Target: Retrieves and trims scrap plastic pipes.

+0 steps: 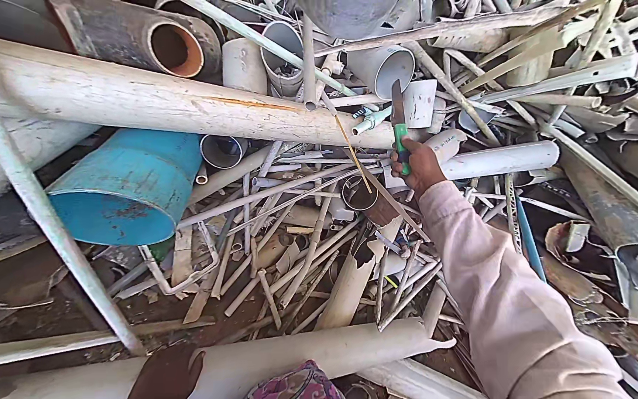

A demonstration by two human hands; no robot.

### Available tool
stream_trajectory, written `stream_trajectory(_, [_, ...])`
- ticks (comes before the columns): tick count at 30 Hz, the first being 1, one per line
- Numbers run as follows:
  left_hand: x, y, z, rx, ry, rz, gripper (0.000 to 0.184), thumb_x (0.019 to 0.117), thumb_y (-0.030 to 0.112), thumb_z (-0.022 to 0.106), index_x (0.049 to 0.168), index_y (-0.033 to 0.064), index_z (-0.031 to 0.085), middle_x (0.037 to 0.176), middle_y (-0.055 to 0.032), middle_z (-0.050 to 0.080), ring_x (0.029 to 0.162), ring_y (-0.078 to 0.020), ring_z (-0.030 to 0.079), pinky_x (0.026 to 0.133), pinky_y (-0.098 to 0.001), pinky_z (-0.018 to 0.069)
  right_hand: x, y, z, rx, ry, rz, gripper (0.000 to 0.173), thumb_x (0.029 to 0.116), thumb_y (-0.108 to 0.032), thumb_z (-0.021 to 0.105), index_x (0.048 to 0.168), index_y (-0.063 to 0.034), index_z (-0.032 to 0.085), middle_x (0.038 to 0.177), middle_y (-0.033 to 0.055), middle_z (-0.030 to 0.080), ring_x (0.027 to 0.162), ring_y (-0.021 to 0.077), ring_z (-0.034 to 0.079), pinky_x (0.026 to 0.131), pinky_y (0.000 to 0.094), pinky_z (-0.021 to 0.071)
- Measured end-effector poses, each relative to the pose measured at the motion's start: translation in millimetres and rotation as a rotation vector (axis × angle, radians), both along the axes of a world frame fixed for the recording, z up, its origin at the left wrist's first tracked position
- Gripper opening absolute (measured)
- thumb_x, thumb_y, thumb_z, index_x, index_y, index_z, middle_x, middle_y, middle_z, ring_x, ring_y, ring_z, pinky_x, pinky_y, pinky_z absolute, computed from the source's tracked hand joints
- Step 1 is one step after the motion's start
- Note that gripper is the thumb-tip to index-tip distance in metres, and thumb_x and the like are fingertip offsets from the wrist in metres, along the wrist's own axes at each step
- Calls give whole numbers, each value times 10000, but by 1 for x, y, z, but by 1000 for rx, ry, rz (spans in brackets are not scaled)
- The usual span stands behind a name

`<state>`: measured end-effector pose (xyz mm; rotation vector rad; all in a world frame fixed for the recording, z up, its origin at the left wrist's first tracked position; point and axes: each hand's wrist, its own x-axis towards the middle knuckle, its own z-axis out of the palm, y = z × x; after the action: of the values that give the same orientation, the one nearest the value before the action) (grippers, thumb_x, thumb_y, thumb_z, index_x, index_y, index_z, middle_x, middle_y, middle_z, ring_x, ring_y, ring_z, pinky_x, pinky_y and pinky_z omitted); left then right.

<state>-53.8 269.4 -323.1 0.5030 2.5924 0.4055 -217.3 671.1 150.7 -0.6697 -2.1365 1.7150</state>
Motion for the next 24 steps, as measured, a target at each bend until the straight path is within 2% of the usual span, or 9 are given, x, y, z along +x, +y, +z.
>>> stream_trajectory(3, [-1, 0, 1, -26, -27, -10, 527, 1036, 432, 385, 1280, 72, 682, 1298, -172, 670, 1278, -359, 589, 1109, -545, 402, -53, 0, 38, 84, -150, -6, 358, 1126, -402, 372, 1115, -93, 553, 647, -3, 523, 429, 78, 464, 400, 223, 428])
stream_trajectory(6, [-1, 1, 0, -26, 15, 3, 521, 1035, 425, 400, 1271, 58, 686, 1268, -207, 674, 1250, -393, 600, 1086, -565, 421, -87, -2, 47, 142, -135, -48, 294, 1133, -375, 376, 1154, -116, 514, 725, 11, 513, 473, 86, 468, 437, 231, 439])
stream_trajectory(9, [-2, 3, 1, -79, -11, 2, 514, 1034, 430, 387, 1273, 90, 687, 1280, -170, 677, 1257, -368, 600, 1090, -543, 426, -102, 2, 24, 177, 169, -25, 316, 1149, -341, 346, 1060, -77, 496, 609, -4, 521, 403, 76, 466, 393, 232, 446])
stream_trajectory(13, [-3, 5, 2, -94, -27, 1, 510, 1037, 421, 377, 1298, 100, 675, 1305, -156, 668, 1282, -346, 586, 1113, -531, 403, -91, 0, -14, 67, 546, 116, 309, 1157, -251, 314, 944, -78, 456, 564, -9, 507, 371, 76, 450, 371, 227, 448])
stream_trajectory(19, [-6, 2, -11, -112, -70, -53, 557, 1048, 454, 342, 1317, 78, 653, 1341, -168, 644, 1305, -358, 566, 1108, -549, 401, 14, -14, -37, -24, 638, 125, 316, 1154, -279, 269, 1057, -97, 509, 623, -35, 532, 415, 49, 456, 406, 197, 446])
stream_trajectory(20, [-4, 0, -36, -104, -17, -56, 583, 1041, 489, 326, 1301, 89, 661, 1324, -155, 655, 1285, -351, 579, 1093, -551, 412, 43, -15, -45, -32, 620, 116, 324, 1150, -287, 265, 1068, -103, 518, 614, -44, 525, 412, 43, 458, 407, 192, 451])
stream_trajectory(22, [7, 0, -111, -4, 308, 34, 621, 962, 571, 330, 1113, 131, 741, 1118, -110, 736, 1099, -322, 679, 989, -548, 497, 109, -17, -64, -39, 595, 60, 353, 1141, -251, 239, 1037, -74, 526, 587, -33, 539, 396, 47, 465, 391, 191, 448])
stream_trajectory(23, [8, 2, -115, 12, 323, 43, 625, 964, 567, 328, 1135, 118, 728, 1114, -125, 732, 1097, -332, 676, 989, -555, 491, 144, -17, -74, -25, 576, 32, 349, 1136, -218, 218, 1006, -67, 504, 578, -31, 550, 393, 45, 474, 387, 187, 446])
stream_trajectory(24, [5, 1, -83, -19, 187, 7, 619, 1000, 537, 329, 1228, 88, 688, 1207, -154, 704, 1183, -351, 640, 1038, -559, 460, 181, -16, -85, -5, 546, 2, 331, 1129, -206, 225, 1017, -63, 502, 586, -34, 563, 394, 37, 482, 383, 179, 448])
